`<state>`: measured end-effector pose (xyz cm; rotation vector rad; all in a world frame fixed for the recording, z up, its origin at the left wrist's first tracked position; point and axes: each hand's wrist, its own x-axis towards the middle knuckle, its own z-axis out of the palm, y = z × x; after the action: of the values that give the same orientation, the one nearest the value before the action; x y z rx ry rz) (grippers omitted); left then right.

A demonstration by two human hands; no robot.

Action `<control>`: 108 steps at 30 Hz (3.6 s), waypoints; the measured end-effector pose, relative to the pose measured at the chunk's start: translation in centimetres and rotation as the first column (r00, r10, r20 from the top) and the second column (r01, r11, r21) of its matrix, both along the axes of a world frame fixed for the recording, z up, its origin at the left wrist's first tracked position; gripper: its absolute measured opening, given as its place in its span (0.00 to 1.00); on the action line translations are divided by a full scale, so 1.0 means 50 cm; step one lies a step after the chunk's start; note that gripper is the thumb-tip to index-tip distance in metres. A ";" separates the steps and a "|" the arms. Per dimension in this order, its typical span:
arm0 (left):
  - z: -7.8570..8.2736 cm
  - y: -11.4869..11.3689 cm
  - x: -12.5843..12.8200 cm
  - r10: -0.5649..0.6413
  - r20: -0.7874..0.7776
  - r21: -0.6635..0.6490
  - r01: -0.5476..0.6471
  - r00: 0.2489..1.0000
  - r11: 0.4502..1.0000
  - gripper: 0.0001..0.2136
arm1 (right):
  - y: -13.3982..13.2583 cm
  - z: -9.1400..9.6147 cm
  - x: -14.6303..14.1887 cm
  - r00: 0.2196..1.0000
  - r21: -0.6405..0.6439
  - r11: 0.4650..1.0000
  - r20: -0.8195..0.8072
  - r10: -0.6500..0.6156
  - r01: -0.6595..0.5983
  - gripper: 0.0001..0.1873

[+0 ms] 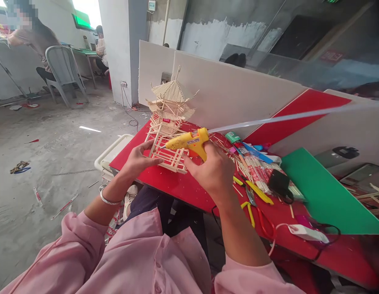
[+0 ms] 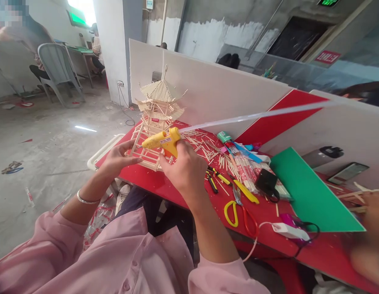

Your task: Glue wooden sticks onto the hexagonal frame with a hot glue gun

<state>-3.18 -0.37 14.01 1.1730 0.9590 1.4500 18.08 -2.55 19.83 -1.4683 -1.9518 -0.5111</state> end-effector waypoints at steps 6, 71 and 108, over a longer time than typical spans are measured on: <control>0.003 0.015 -0.017 -0.109 -0.045 0.054 0.111 0.993 0.992 0.38 | 0.033 0.028 -0.034 0.996 -0.055 0.998 0.085 0.009 -0.004 0.22; -0.005 0.038 -0.033 -0.047 -0.120 0.011 0.049 0.992 0.999 0.32 | 0.032 0.021 0.087 0.971 -0.001 0.983 0.153 -0.182 0.184 0.18; -0.004 0.039 -0.031 -0.055 -0.093 0.008 0.056 0.994 0.998 0.33 | 0.034 0.018 0.087 0.971 0.003 0.986 0.170 -0.165 0.167 0.17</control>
<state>-4.72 1.58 13.79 1.2738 0.9756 1.3683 22.46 -0.86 20.72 -1.6516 -1.9726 -0.7221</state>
